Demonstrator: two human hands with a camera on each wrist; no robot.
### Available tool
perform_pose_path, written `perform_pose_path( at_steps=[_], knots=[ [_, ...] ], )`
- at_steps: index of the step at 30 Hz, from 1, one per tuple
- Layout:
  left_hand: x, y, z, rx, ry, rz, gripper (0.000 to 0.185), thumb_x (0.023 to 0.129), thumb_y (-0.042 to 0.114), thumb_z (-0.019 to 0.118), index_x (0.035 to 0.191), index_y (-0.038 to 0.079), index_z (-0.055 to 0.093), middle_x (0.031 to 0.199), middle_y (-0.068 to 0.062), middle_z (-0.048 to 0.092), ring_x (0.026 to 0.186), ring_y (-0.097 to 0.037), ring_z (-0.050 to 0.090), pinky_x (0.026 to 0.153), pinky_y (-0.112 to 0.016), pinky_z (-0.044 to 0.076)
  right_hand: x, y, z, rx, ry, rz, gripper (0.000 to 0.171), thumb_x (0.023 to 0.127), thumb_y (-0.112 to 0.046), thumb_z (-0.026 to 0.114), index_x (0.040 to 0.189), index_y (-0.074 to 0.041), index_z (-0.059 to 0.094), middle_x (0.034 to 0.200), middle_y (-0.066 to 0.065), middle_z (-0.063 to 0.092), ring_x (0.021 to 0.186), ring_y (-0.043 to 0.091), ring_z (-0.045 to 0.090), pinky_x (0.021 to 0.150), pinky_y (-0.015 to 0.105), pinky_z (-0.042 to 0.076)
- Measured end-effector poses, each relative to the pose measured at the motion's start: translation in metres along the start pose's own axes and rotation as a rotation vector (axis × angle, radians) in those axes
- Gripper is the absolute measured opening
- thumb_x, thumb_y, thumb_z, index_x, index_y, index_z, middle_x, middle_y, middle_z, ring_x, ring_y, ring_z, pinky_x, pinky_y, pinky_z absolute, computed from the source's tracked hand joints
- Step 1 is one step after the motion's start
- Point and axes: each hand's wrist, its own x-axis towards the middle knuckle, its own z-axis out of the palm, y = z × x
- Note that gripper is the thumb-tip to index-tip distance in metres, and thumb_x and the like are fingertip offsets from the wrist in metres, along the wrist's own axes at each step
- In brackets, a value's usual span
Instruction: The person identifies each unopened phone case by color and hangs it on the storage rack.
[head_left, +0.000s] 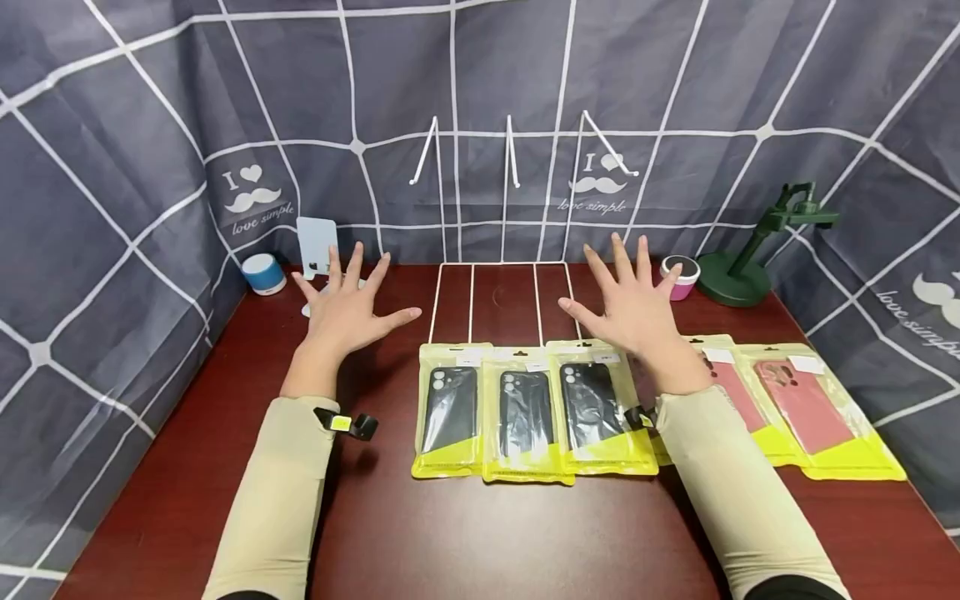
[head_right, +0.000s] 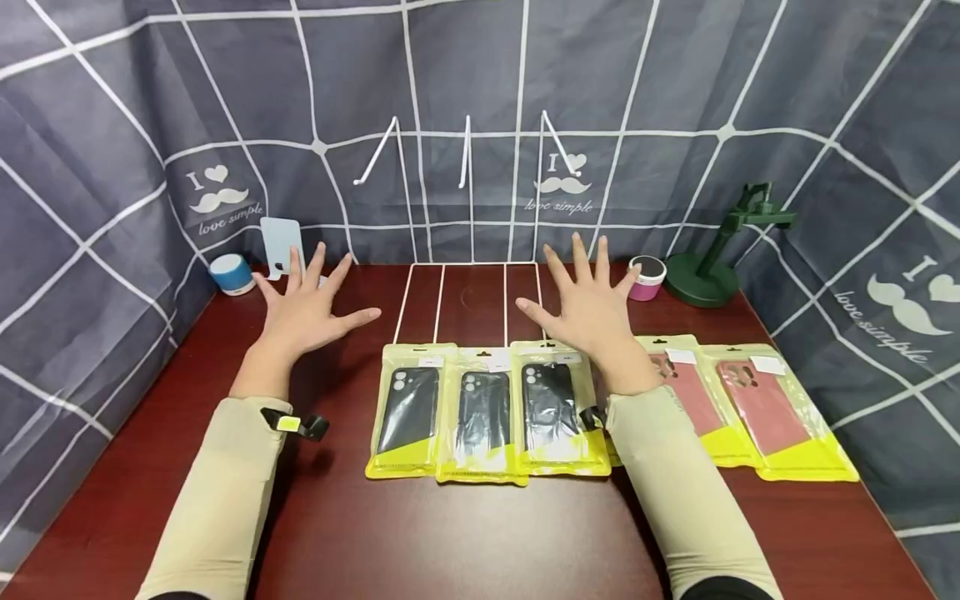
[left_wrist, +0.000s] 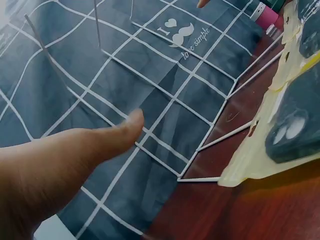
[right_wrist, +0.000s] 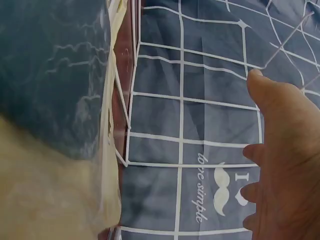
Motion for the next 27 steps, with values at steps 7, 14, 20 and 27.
perform_pose_path(
  at_steps=[7,14,20,27],
  knots=[
    [0.013,0.005,0.059,-0.507,-0.088,0.100,0.060,0.100,0.049,0.057,0.150,0.016,0.051,0.151,-0.005,0.051,0.141,-0.029,0.043,0.115,-0.048,0.034,0.001,-0.055,0.013,0.340,-0.083,-0.216,0.052,0.097,-0.041,0.064,0.133,-0.004,0.062,0.138,0.017,0.059,0.129,0.038,0.052,0.107,0.057,0.040],
    [0.003,0.011,0.091,-0.612,-0.101,0.064,0.050,0.098,0.035,0.065,0.145,0.018,0.058,0.151,-0.011,0.049,0.139,-0.030,0.045,0.113,-0.048,0.038,0.016,-0.122,0.037,0.357,-0.362,-0.349,0.014,0.090,-0.013,0.064,0.094,-0.003,0.073,0.085,0.006,0.070,0.083,0.024,0.065,0.081,0.039,0.053],
    [-0.002,0.016,0.095,-0.627,-0.109,0.073,0.049,0.099,0.034,0.065,0.145,0.020,0.057,0.152,-0.008,0.049,0.138,-0.029,0.047,0.112,-0.047,0.040,0.024,-0.118,0.059,0.346,-0.436,-0.264,0.015,0.086,-0.020,0.071,0.093,-0.007,0.067,0.080,0.000,0.065,0.078,0.019,0.060,0.077,0.037,0.051],
    [-0.001,0.008,0.089,-0.623,-0.100,0.078,0.045,0.099,0.028,0.065,0.143,0.020,0.059,0.150,-0.007,0.051,0.138,-0.027,0.048,0.112,-0.045,0.040,0.029,-0.122,0.075,0.456,-0.379,-0.296,0.012,0.088,-0.020,0.073,0.087,-0.012,0.064,0.081,0.000,0.061,0.082,0.019,0.054,0.075,0.036,0.047]
  ],
)
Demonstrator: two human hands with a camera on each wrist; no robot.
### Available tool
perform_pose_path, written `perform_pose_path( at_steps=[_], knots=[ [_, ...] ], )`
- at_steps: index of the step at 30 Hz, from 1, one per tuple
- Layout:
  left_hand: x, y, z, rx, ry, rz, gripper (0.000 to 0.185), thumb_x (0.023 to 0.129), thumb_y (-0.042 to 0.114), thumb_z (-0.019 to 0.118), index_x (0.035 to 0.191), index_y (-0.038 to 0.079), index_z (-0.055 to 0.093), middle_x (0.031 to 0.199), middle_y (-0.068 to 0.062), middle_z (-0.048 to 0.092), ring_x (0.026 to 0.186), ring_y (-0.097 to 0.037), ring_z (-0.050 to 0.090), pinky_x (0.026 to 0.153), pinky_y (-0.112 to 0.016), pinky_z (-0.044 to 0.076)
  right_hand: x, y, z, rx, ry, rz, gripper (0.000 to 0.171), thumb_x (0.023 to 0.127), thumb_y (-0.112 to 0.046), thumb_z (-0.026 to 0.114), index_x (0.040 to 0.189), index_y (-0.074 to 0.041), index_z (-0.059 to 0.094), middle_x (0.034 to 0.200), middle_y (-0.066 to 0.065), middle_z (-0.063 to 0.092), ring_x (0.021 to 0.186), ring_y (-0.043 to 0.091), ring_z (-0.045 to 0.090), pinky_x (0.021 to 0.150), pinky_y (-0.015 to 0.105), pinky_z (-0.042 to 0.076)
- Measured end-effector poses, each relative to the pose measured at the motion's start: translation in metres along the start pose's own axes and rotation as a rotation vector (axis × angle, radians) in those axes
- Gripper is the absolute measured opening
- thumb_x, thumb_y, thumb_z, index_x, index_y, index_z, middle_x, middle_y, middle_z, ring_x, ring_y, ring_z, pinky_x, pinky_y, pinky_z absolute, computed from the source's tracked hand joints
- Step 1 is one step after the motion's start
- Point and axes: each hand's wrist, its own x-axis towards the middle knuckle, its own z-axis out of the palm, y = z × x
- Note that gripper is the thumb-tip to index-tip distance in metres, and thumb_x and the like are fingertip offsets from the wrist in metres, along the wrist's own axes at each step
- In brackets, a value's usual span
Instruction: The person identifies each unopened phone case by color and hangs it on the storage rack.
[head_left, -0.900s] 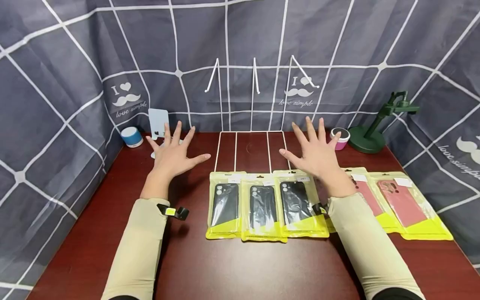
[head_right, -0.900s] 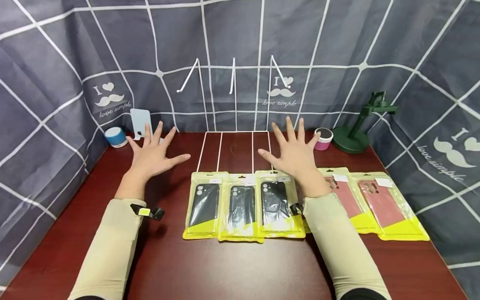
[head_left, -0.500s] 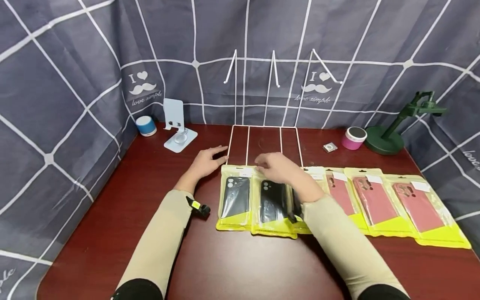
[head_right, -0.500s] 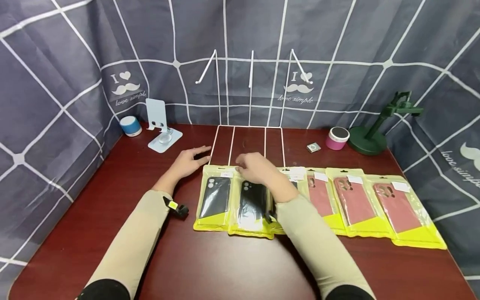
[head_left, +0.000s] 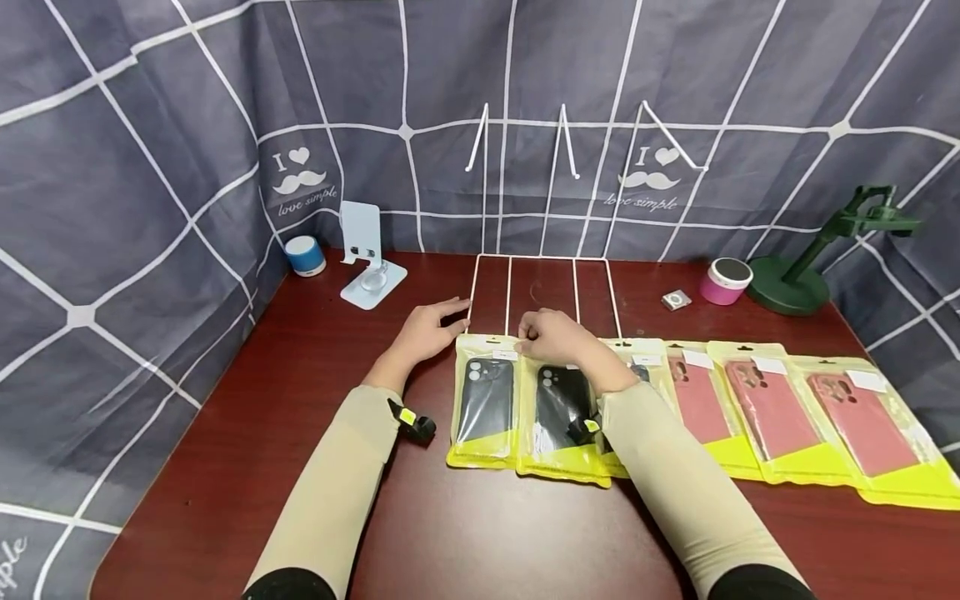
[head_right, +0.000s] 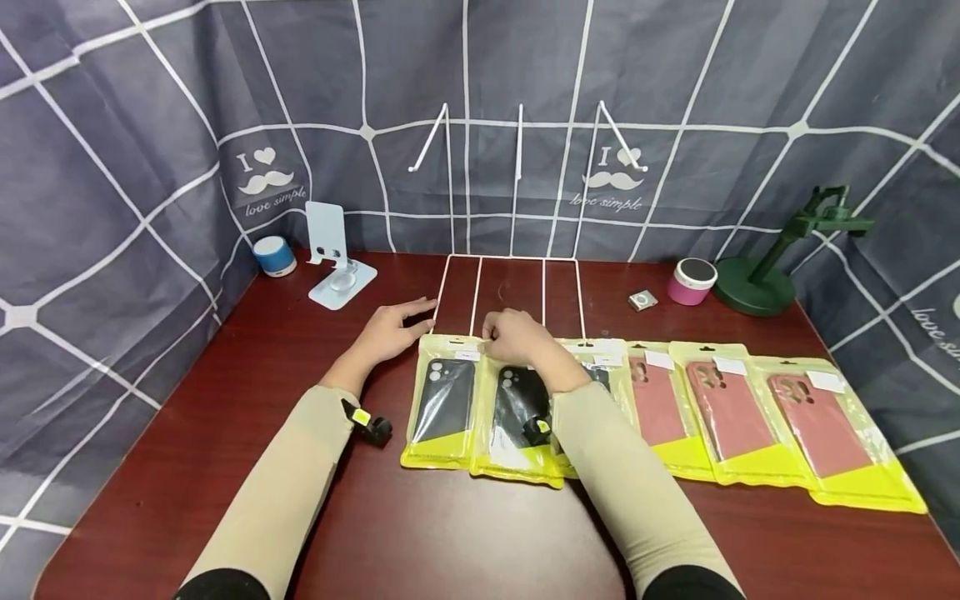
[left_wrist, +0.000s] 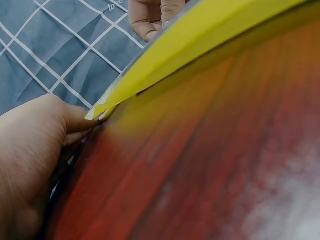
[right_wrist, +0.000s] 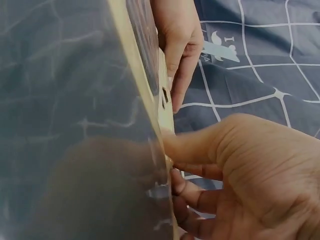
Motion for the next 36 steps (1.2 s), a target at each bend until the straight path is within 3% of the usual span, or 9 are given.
perform_pose_path(
  at_steps=[8,12,18,20,23,26,30,33,36],
  knots=[
    [-0.003,-0.002,0.000,0.001,-0.004,-0.004,0.040,0.101,0.027,0.063,0.141,0.023,0.062,0.149,-0.004,0.052,0.138,-0.024,0.047,0.112,-0.043,0.040,0.004,-0.003,-0.001,0.155,0.085,-0.038,0.009,0.094,-0.011,0.069,0.088,-0.013,0.063,0.081,-0.001,0.064,0.077,0.017,0.059,0.074,0.035,0.048],
    [-0.004,-0.008,-0.001,0.062,0.000,0.061,0.041,0.097,0.033,0.067,0.136,0.019,0.067,0.142,-0.005,0.059,0.132,-0.023,0.054,0.109,-0.042,0.044,0.003,-0.013,-0.013,0.283,0.170,-0.058,0.008,0.096,-0.013,0.069,0.091,-0.014,0.063,0.080,-0.001,0.065,0.074,0.019,0.060,0.069,0.034,0.049],
    [-0.008,-0.010,0.001,0.202,0.042,0.167,0.032,0.091,0.030,0.070,0.116,0.010,0.073,0.111,-0.007,0.074,0.106,-0.026,0.069,0.093,-0.042,0.054,-0.006,-0.040,-0.044,0.799,0.408,-0.135,0.006,0.093,-0.007,0.072,0.095,-0.004,0.066,0.080,0.005,0.070,0.066,0.027,0.060,0.062,0.038,0.055],
    [-0.008,-0.007,0.003,0.215,0.031,0.178,0.039,0.092,0.036,0.070,0.121,0.011,0.070,0.117,-0.006,0.071,0.110,-0.025,0.067,0.095,-0.042,0.053,-0.012,-0.050,-0.056,0.960,0.514,-0.192,0.007,0.092,-0.001,0.072,0.095,-0.002,0.066,0.080,0.005,0.071,0.061,0.024,0.059,0.059,0.033,0.054],
    [-0.006,-0.003,0.005,0.213,-0.009,0.145,0.058,0.091,0.053,0.068,0.135,0.016,0.064,0.137,-0.005,0.063,0.126,-0.022,0.058,0.105,-0.042,0.047,-0.020,-0.062,-0.072,1.102,0.672,-0.273,0.009,0.090,0.006,0.071,0.094,-0.001,0.065,0.079,0.006,0.071,0.053,0.018,0.056,0.050,0.026,0.049],
    [-0.005,0.001,0.006,0.197,-0.046,0.080,0.074,0.086,0.066,0.066,0.145,0.022,0.057,0.151,-0.002,0.051,0.140,-0.018,0.045,0.114,-0.041,0.038,-0.027,-0.070,-0.084,1.152,0.785,-0.320,0.012,0.089,0.008,0.071,0.093,0.000,0.063,0.077,0.008,0.069,0.048,0.017,0.053,0.044,0.025,0.046],
    [-0.005,0.003,0.005,0.181,-0.052,0.069,0.072,0.087,0.063,0.068,0.144,0.020,0.058,0.152,-0.003,0.049,0.144,-0.016,0.040,0.117,-0.042,0.034,-0.032,-0.077,-0.092,1.158,0.829,-0.328,0.012,0.086,0.009,0.073,0.092,0.004,0.064,0.078,0.012,0.068,0.057,0.019,0.062,0.056,0.028,0.057],
    [-0.005,0.003,0.004,0.175,-0.046,0.083,0.069,0.088,0.060,0.070,0.143,0.019,0.059,0.151,-0.001,0.050,0.143,-0.015,0.040,0.117,-0.040,0.034,-0.036,-0.082,-0.095,1.087,0.803,-0.303,0.012,0.085,0.008,0.075,0.094,0.006,0.067,0.081,0.012,0.070,0.070,0.020,0.068,0.070,0.030,0.060],
    [-0.006,0.002,0.004,0.171,-0.046,0.083,0.070,0.088,0.060,0.069,0.143,0.018,0.059,0.151,0.000,0.050,0.143,-0.016,0.040,0.116,-0.040,0.034,-0.039,-0.086,-0.094,0.938,0.775,-0.254,0.019,0.085,0.004,0.077,0.103,0.004,0.071,0.086,0.009,0.072,0.076,0.018,0.069,0.074,0.026,0.058]
  ],
)
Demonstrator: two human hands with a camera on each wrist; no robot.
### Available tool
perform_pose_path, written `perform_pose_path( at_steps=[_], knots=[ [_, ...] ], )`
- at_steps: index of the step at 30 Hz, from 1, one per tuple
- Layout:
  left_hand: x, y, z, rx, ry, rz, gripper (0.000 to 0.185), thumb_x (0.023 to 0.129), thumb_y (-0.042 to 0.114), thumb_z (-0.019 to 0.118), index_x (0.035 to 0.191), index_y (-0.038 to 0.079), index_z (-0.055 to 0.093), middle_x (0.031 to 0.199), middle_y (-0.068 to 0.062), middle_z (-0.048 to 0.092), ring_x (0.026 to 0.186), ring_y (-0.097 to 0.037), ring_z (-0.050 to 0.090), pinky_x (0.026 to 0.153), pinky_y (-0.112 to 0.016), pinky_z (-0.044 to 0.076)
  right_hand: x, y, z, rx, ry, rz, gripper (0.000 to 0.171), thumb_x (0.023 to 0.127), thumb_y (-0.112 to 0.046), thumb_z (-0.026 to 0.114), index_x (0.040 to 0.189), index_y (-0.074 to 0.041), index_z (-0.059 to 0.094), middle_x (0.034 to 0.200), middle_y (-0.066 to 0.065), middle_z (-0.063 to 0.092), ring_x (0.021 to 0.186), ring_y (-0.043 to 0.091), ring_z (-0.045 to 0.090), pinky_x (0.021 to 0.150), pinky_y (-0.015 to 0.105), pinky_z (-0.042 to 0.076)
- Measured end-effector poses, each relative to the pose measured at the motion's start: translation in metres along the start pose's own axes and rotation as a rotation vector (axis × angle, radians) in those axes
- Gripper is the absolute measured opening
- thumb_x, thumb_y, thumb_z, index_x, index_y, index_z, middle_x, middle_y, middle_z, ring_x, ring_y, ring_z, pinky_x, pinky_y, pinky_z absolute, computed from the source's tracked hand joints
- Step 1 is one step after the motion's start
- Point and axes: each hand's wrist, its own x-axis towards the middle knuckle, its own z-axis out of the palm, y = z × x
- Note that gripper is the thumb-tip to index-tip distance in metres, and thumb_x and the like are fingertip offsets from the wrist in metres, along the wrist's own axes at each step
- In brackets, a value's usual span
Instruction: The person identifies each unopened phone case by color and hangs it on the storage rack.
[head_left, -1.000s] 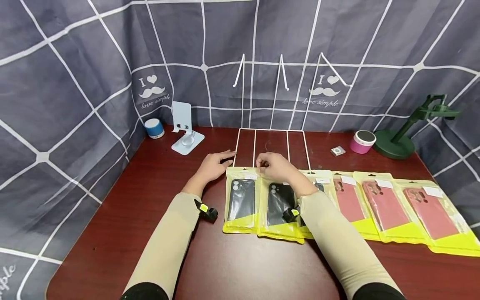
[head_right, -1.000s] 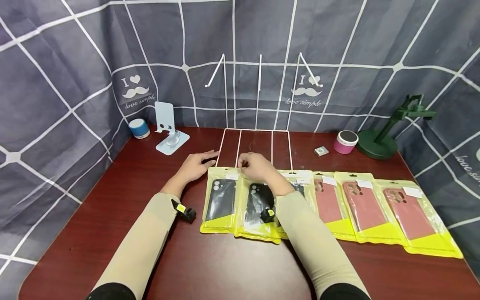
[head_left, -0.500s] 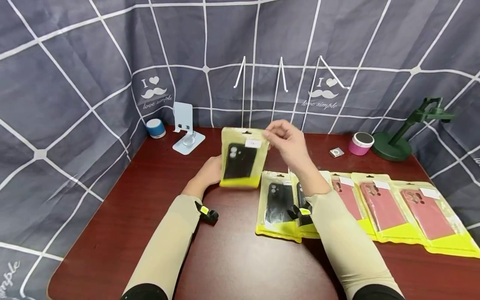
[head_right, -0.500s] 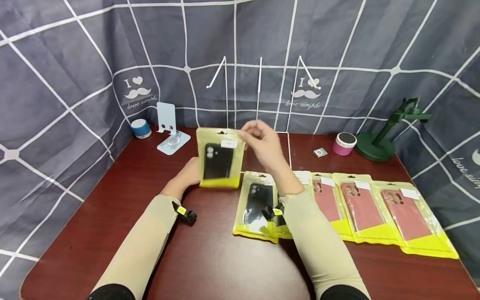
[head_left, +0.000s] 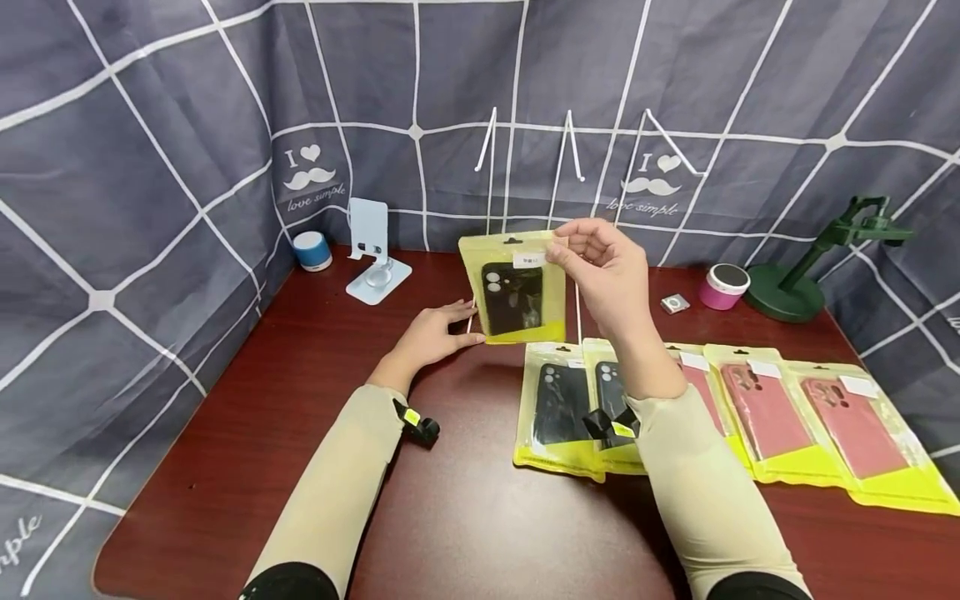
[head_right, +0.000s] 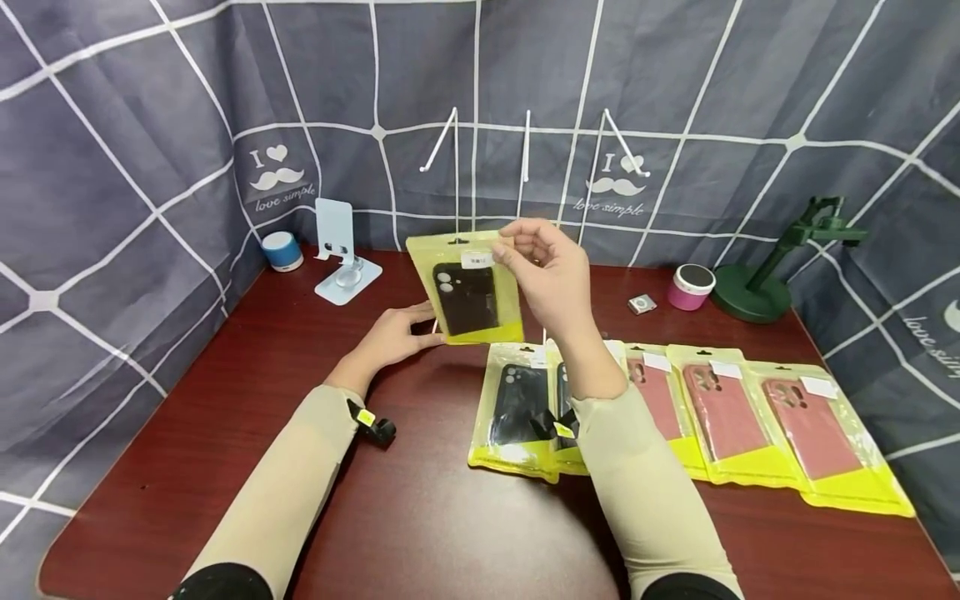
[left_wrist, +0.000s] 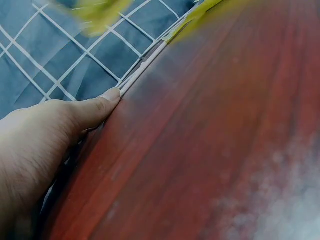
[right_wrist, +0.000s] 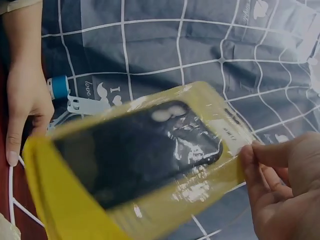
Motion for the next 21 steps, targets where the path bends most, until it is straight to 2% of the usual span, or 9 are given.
perform_pose_path(
  at_steps=[3,6,9,11,14,18,21],
  knots=[
    [-0.001,-0.002,0.000,-0.012,-0.010,-0.019,0.073,0.088,0.063,0.068,0.144,0.018,0.058,0.152,0.000,0.048,0.144,-0.016,0.039,0.117,-0.040,0.034,-0.002,0.002,0.002,-0.202,-0.029,-0.031,0.022,0.085,0.000,0.079,0.108,-0.002,0.075,0.087,0.007,0.074,0.077,0.013,0.069,0.071,0.022,0.055],
    [-0.003,-0.003,0.000,-0.017,-0.019,-0.031,0.073,0.088,0.064,0.067,0.145,0.019,0.057,0.153,-0.001,0.047,0.144,-0.017,0.039,0.117,-0.040,0.033,-0.004,-0.001,0.009,-0.369,-0.042,-0.120,0.016,0.086,0.001,0.077,0.101,-0.002,0.079,0.087,0.010,0.076,0.075,0.010,0.069,0.070,0.019,0.055],
    [-0.004,-0.004,-0.001,-0.020,-0.016,-0.038,0.072,0.088,0.062,0.068,0.145,0.019,0.058,0.153,-0.001,0.048,0.145,-0.017,0.038,0.117,-0.041,0.032,-0.003,-0.011,0.020,-0.467,-0.030,-0.224,0.009,0.085,0.004,0.077,0.092,0.000,0.080,0.085,0.012,0.076,0.074,0.008,0.069,0.068,0.016,0.053],
    [-0.004,-0.004,-0.001,-0.022,-0.016,-0.042,0.071,0.088,0.061,0.069,0.145,0.019,0.058,0.153,-0.001,0.048,0.145,-0.017,0.038,0.117,-0.041,0.032,-0.001,-0.020,0.029,-0.487,0.006,-0.251,0.007,0.084,0.004,0.078,0.089,0.000,0.081,0.085,0.012,0.076,0.074,0.006,0.068,0.067,0.014,0.049],
    [-0.003,-0.003,-0.001,-0.021,-0.027,-0.038,0.071,0.089,0.060,0.068,0.146,0.019,0.056,0.153,-0.001,0.047,0.145,-0.017,0.037,0.118,-0.040,0.032,0.006,-0.029,0.038,-0.417,0.070,-0.234,0.005,0.083,0.003,0.079,0.089,0.001,0.080,0.085,0.011,0.077,0.074,0.003,0.068,0.067,0.015,0.048],
    [-0.001,-0.001,0.000,0.004,-0.031,-0.022,0.074,0.089,0.061,0.067,0.149,0.021,0.053,0.155,-0.002,0.045,0.146,-0.021,0.035,0.121,-0.040,0.026,0.021,-0.032,0.047,-0.132,0.157,-0.200,0.008,0.082,0.010,0.078,0.090,0.008,0.077,0.086,0.013,0.076,0.074,0.011,0.070,0.069,0.020,0.054],
    [-0.001,-0.001,0.002,0.000,0.001,-0.022,0.073,0.087,0.062,0.068,0.147,0.023,0.054,0.151,-0.003,0.050,0.140,-0.023,0.045,0.117,-0.041,0.034,0.033,-0.029,0.052,0.046,0.233,-0.205,0.011,0.079,0.013,0.079,0.089,0.010,0.076,0.083,0.014,0.075,0.073,0.017,0.071,0.070,0.023,0.056]
  ],
)
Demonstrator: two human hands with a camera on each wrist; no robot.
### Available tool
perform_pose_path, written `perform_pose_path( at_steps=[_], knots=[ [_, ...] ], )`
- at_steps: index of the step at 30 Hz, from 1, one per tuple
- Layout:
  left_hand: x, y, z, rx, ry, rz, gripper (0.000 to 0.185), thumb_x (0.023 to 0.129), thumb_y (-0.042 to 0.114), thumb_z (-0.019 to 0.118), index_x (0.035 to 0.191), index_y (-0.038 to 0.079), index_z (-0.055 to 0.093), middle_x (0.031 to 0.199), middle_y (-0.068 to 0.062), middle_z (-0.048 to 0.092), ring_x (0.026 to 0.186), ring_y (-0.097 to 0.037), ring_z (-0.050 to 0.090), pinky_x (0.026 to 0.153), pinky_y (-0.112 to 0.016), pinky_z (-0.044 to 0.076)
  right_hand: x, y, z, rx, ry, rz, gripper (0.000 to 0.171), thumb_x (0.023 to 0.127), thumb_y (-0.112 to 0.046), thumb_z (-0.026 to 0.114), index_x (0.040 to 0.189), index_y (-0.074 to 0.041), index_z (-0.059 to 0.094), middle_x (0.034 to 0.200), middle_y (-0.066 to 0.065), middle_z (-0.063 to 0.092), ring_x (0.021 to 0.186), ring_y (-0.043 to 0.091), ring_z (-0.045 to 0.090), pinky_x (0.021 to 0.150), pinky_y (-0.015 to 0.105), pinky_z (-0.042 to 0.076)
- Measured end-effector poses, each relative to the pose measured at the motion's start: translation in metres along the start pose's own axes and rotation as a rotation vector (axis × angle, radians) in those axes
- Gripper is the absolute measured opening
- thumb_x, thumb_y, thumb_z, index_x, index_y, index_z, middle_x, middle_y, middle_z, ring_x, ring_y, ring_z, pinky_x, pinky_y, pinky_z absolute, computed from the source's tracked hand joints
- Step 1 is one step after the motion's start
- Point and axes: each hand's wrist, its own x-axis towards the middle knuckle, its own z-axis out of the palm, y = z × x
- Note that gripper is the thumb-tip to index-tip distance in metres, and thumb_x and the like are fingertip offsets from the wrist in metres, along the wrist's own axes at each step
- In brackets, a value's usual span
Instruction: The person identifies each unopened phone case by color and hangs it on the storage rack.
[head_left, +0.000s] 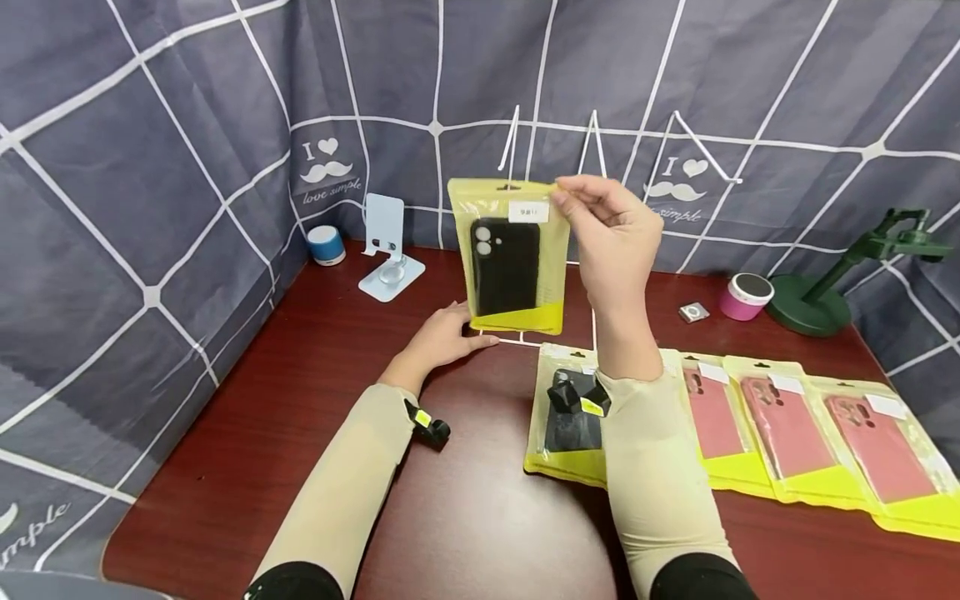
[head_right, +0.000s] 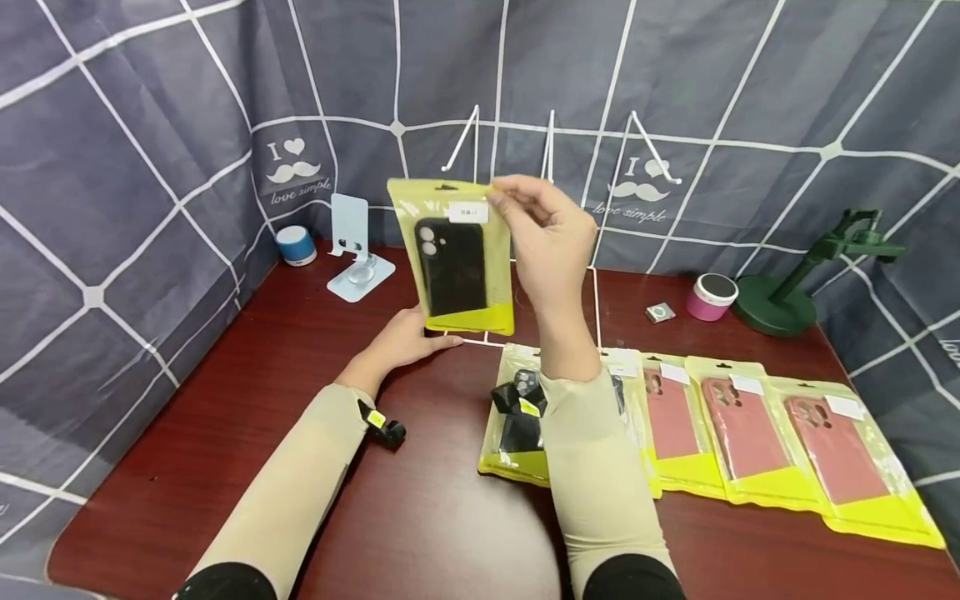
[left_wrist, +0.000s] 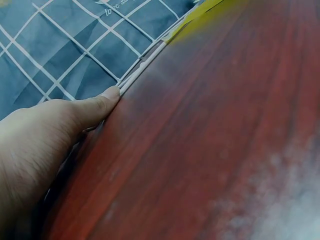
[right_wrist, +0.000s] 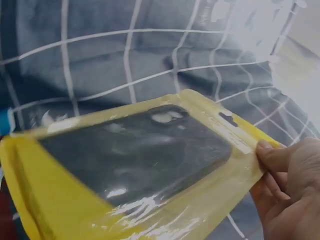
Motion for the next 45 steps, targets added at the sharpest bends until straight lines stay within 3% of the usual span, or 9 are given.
perform_pose_path(
  at_steps=[4,6,9,15,28,33,36,39,45],
  knots=[
    [-0.002,-0.001,0.004,-0.040,0.035,-0.016,0.071,0.085,0.063,0.070,0.143,0.027,0.053,0.140,-0.001,0.059,0.123,-0.019,0.058,0.104,-0.039,0.047,0.009,0.008,0.010,0.092,0.088,0.029,0.012,0.077,0.013,0.080,0.088,0.007,0.077,0.081,0.013,0.074,0.072,0.020,0.070,0.070,0.024,0.056],
    [-0.003,0.000,0.005,-0.042,0.037,-0.009,0.069,0.085,0.062,0.071,0.143,0.030,0.054,0.138,0.000,0.059,0.121,-0.020,0.059,0.103,-0.039,0.048,0.011,0.008,0.016,0.094,0.096,0.049,0.012,0.077,0.012,0.080,0.088,0.007,0.077,0.080,0.012,0.074,0.071,0.019,0.069,0.069,0.024,0.055],
    [-0.002,0.003,0.003,-0.001,0.016,0.001,0.069,0.088,0.062,0.068,0.146,0.027,0.055,0.143,0.000,0.057,0.130,-0.020,0.054,0.109,-0.039,0.043,0.012,0.013,0.021,0.058,0.083,0.077,0.011,0.079,0.011,0.080,0.088,0.007,0.077,0.080,0.009,0.074,0.070,0.016,0.068,0.069,0.022,0.054],
    [0.000,0.001,-0.002,0.039,-0.040,-0.022,0.078,0.090,0.064,0.063,0.152,0.018,0.048,0.158,-0.002,0.041,0.149,-0.022,0.031,0.121,-0.047,0.023,0.013,0.026,0.024,0.008,0.105,0.122,0.009,0.080,0.008,0.080,0.088,0.003,0.078,0.079,0.007,0.074,0.070,0.013,0.067,0.066,0.020,0.052],
    [0.000,0.004,-0.004,0.052,-0.049,-0.030,0.082,0.089,0.066,0.062,0.153,0.019,0.045,0.158,0.001,0.040,0.149,-0.020,0.030,0.121,-0.045,0.024,0.013,0.032,0.021,-0.049,0.125,0.109,0.007,0.083,0.005,0.079,0.089,0.002,0.078,0.079,0.004,0.074,0.070,0.012,0.066,0.068,0.022,0.051],
    [0.000,0.003,-0.003,0.049,-0.048,-0.029,0.080,0.089,0.066,0.063,0.152,0.018,0.047,0.157,0.000,0.041,0.148,-0.019,0.031,0.121,-0.044,0.025,0.015,0.047,0.017,-0.078,0.107,0.122,0.007,0.085,0.002,0.078,0.091,0.000,0.077,0.080,0.002,0.073,0.072,0.011,0.066,0.068,0.022,0.050],
    [0.000,0.001,-0.002,0.050,-0.048,-0.026,0.081,0.089,0.067,0.062,0.151,0.018,0.048,0.157,0.000,0.042,0.148,-0.019,0.032,0.120,-0.043,0.027,0.016,0.062,0.013,-0.081,0.057,0.143,0.012,0.085,-0.003,0.080,0.097,-0.003,0.076,0.083,0.003,0.072,0.075,0.013,0.066,0.068,0.023,0.050],
    [0.001,0.000,-0.001,0.048,-0.034,-0.013,0.081,0.089,0.068,0.062,0.150,0.017,0.050,0.156,0.000,0.044,0.147,-0.019,0.033,0.119,-0.041,0.029,0.015,0.075,0.011,-0.079,-0.070,0.200,0.026,0.084,-0.008,0.082,0.108,-0.005,0.072,0.093,0.005,0.074,0.083,0.017,0.068,0.073,0.026,0.053],
    [0.003,0.000,0.000,0.044,-0.011,0.001,0.080,0.088,0.066,0.064,0.148,0.015,0.053,0.154,-0.002,0.046,0.146,-0.020,0.036,0.117,-0.040,0.032,0.004,0.116,0.004,-0.229,-0.359,0.452,0.037,0.082,-0.023,0.086,0.113,-0.007,0.074,0.100,0.004,0.075,0.090,0.015,0.068,0.080,0.029,0.054]
  ],
)
